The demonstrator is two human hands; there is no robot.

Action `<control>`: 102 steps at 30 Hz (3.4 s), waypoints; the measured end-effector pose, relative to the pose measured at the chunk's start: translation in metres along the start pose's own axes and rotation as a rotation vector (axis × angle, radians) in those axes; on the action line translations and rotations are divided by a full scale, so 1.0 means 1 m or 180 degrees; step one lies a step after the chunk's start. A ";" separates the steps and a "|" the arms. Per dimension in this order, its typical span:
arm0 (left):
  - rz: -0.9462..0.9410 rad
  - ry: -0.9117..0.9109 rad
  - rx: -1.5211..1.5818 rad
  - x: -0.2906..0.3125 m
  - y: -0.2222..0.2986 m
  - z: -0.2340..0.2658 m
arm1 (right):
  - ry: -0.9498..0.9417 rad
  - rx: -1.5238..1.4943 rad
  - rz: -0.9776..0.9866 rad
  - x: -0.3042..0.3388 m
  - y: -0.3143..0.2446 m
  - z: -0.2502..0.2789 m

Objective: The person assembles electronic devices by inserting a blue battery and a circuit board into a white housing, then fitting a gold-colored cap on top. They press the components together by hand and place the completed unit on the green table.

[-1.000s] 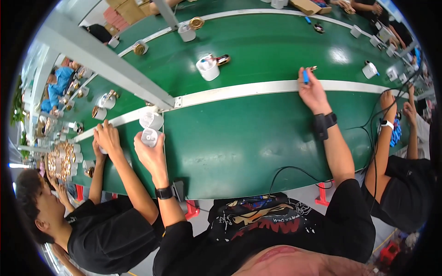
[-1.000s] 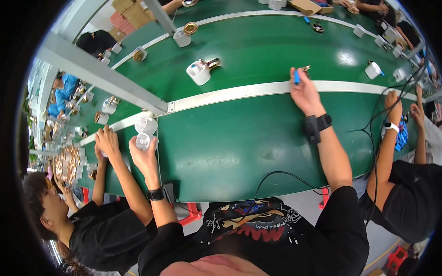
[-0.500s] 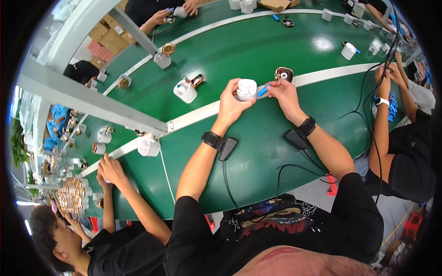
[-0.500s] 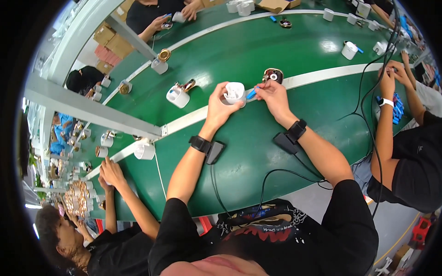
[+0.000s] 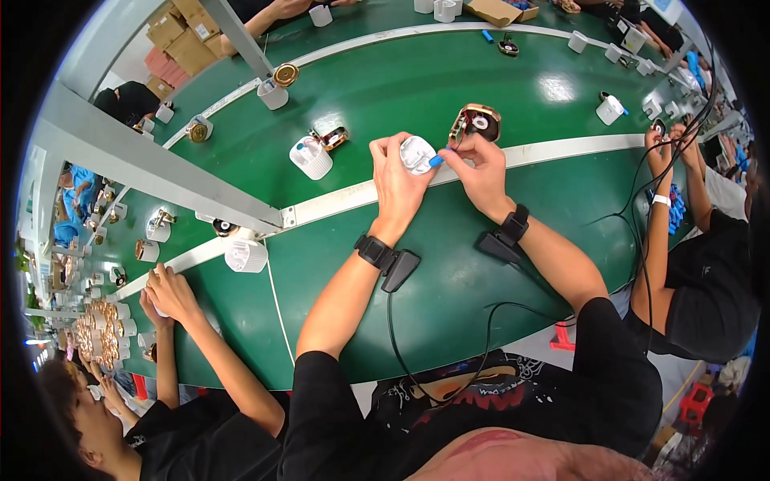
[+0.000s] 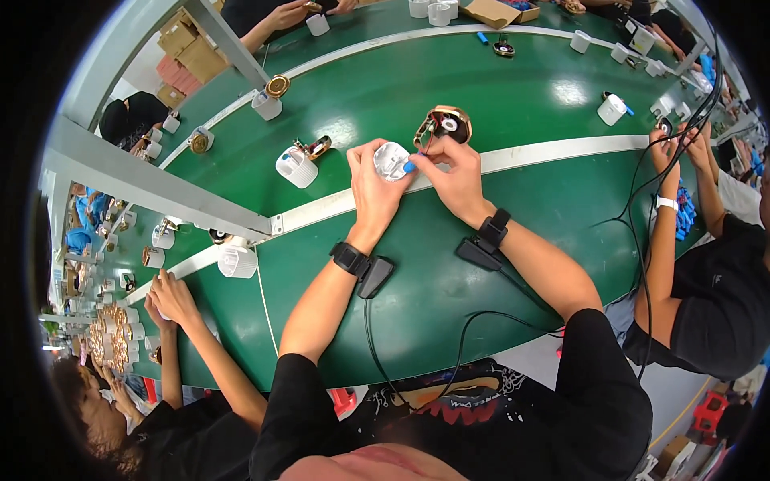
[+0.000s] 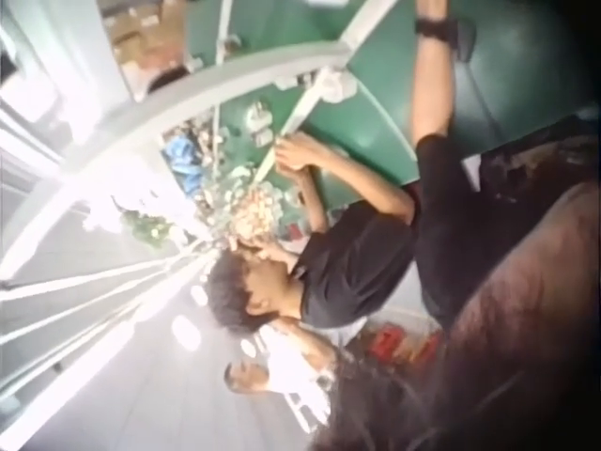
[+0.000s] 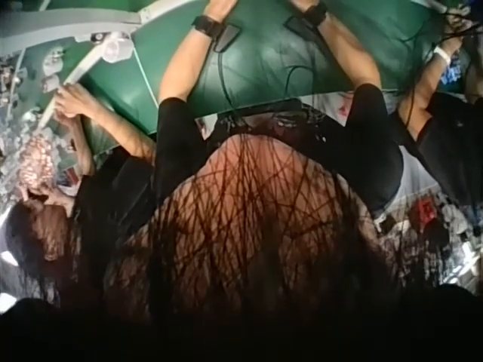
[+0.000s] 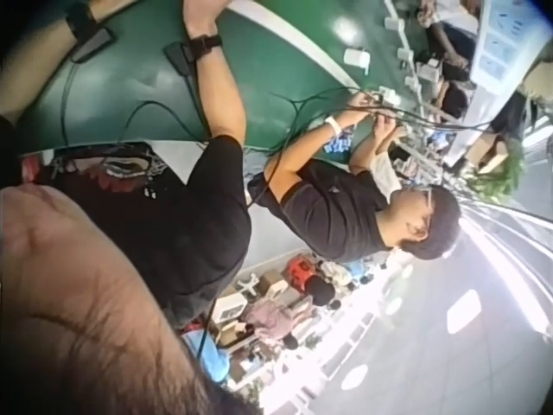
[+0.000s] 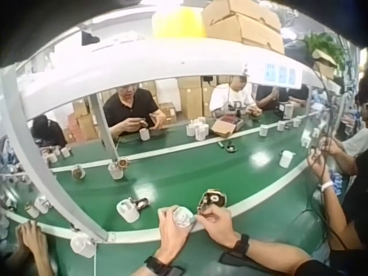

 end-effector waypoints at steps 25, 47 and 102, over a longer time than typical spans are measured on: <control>-0.0506 -0.0297 0.0150 0.005 0.012 -0.012 | -0.0256 0.1206 0.0685 0.002 -0.011 0.013; -0.0392 -0.0288 0.0330 0.006 0.005 -0.012 | -0.0643 0.1433 0.0783 0.013 -0.021 -0.012; 0.1707 0.2097 -0.0370 0.111 -0.125 0.316 | 0.2746 0.3788 -0.0680 -0.081 0.081 0.370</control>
Point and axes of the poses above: each hand's wrist, its own x-axis away from the middle knuckle, its own z-axis out of the back of the hand, y = z × x, the point moved 9 cm from there along -x, towards the middle knuckle, and after that the axes turned 8 degrees about y, right-handed, at the moved point
